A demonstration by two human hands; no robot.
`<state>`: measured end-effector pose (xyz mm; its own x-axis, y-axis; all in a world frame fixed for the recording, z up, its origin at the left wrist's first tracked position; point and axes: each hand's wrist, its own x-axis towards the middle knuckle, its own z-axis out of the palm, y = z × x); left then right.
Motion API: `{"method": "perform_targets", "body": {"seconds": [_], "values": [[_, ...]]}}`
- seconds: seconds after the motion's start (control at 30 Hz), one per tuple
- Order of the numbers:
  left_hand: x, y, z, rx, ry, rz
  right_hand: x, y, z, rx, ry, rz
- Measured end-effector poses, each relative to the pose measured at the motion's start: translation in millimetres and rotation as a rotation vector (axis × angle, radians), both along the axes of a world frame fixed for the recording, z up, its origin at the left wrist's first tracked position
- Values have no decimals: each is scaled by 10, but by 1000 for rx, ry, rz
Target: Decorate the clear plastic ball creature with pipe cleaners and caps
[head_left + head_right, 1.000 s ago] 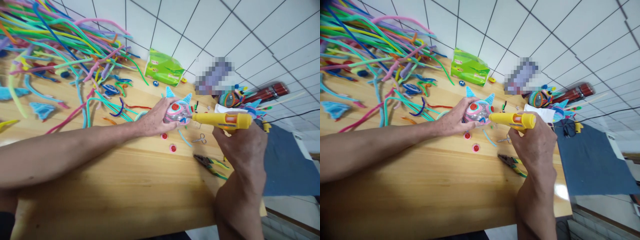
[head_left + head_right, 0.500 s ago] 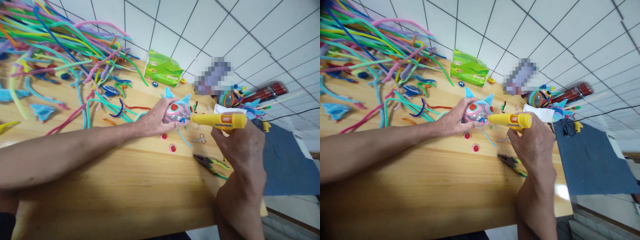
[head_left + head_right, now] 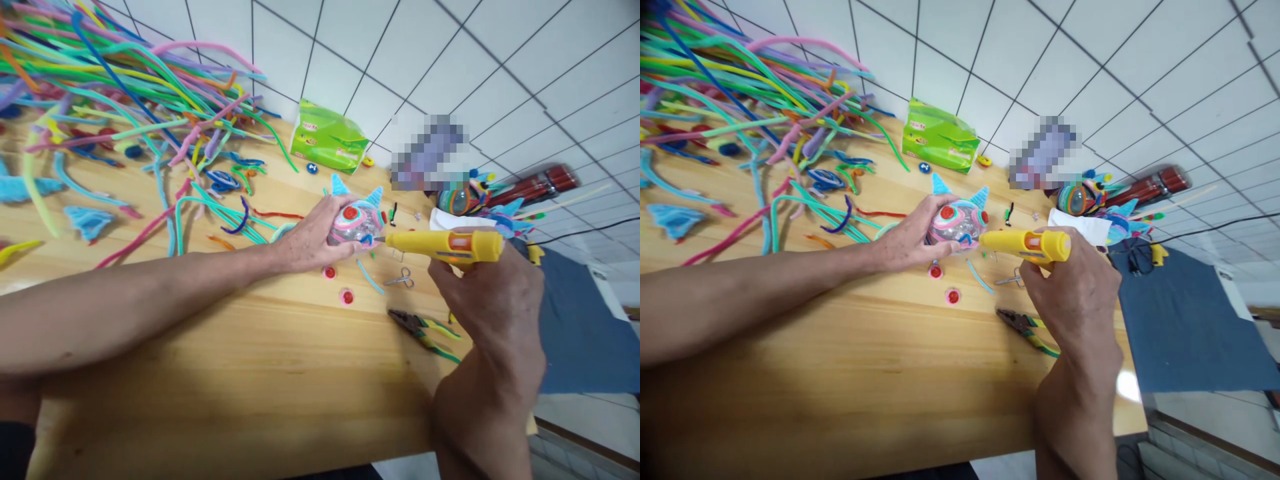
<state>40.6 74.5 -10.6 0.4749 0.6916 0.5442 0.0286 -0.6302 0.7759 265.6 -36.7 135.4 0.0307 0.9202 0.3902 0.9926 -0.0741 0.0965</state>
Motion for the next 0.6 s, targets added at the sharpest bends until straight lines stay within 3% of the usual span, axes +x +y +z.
{"method": "perform_targets", "body": {"seconds": [0.6], "values": [[-2,-11,22,-3,29,15,7,47,-55,21,16,71]]}}
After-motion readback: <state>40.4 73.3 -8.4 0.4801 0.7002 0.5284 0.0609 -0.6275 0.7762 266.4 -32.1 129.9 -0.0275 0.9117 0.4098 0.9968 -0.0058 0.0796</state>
